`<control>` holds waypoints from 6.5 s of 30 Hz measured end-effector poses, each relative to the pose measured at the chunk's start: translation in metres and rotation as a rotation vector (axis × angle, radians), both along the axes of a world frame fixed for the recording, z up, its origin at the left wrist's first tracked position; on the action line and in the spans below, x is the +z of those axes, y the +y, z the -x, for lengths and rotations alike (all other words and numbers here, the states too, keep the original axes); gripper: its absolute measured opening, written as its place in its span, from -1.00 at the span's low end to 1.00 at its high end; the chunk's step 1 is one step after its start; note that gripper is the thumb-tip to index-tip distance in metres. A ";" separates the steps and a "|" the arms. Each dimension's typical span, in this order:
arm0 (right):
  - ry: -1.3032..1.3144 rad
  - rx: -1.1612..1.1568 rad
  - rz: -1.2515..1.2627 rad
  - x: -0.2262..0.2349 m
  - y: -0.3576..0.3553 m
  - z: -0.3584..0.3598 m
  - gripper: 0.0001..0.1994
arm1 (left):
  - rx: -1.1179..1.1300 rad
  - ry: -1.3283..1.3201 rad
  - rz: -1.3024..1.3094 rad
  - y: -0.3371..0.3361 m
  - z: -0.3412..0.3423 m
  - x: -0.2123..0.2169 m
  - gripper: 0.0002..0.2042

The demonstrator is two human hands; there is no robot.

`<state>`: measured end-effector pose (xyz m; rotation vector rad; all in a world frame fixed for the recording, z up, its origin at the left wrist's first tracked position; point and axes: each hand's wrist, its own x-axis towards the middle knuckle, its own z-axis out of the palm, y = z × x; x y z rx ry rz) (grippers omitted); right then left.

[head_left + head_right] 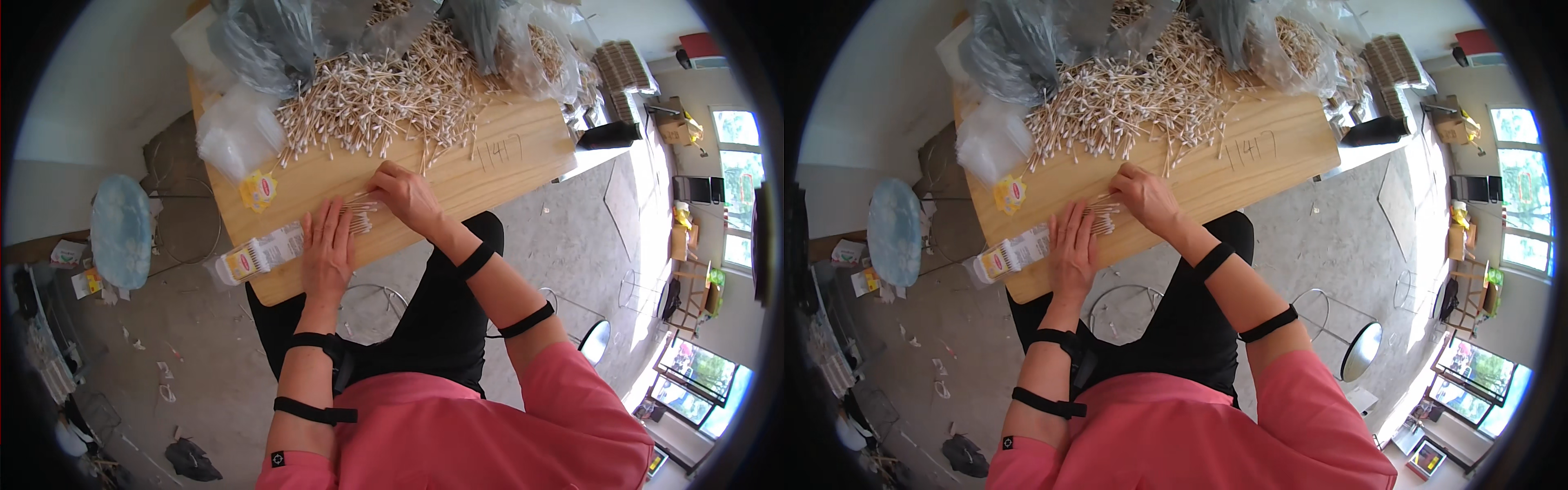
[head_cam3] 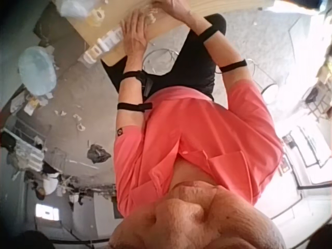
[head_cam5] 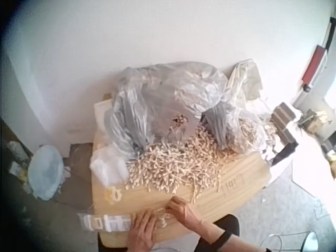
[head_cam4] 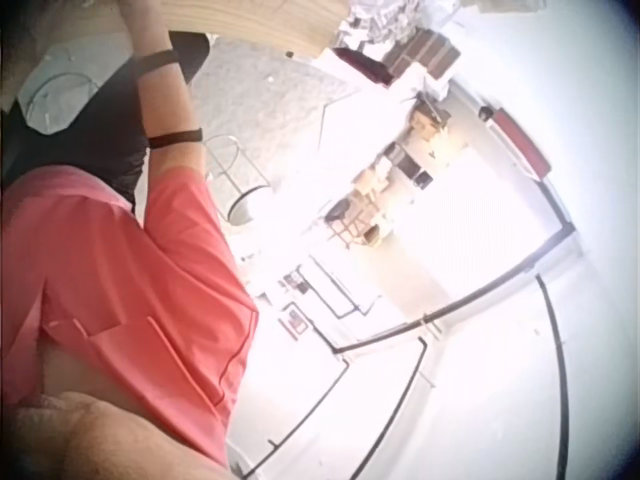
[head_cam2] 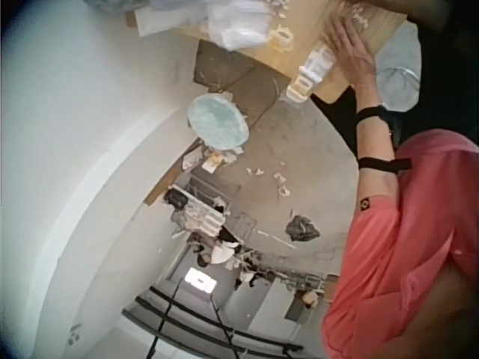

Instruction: Packing cotton swabs into small plastic packets.

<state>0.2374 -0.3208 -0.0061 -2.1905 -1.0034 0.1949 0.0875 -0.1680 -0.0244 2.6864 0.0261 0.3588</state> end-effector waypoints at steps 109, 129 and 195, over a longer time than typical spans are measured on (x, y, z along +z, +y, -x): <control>-0.064 -0.374 -0.215 0.000 0.010 0.077 -0.84 | -0.092 0.060 0.038 0.016 0.003 0.005 -0.16; 0.104 -0.200 0.025 0.005 0.015 0.032 -0.95 | -0.071 0.119 -0.091 0.014 0.001 0.002 -0.32; -0.130 -0.143 -0.093 -0.022 0.012 0.067 -0.40 | -0.018 0.262 -0.145 0.007 -0.001 0.017 -0.12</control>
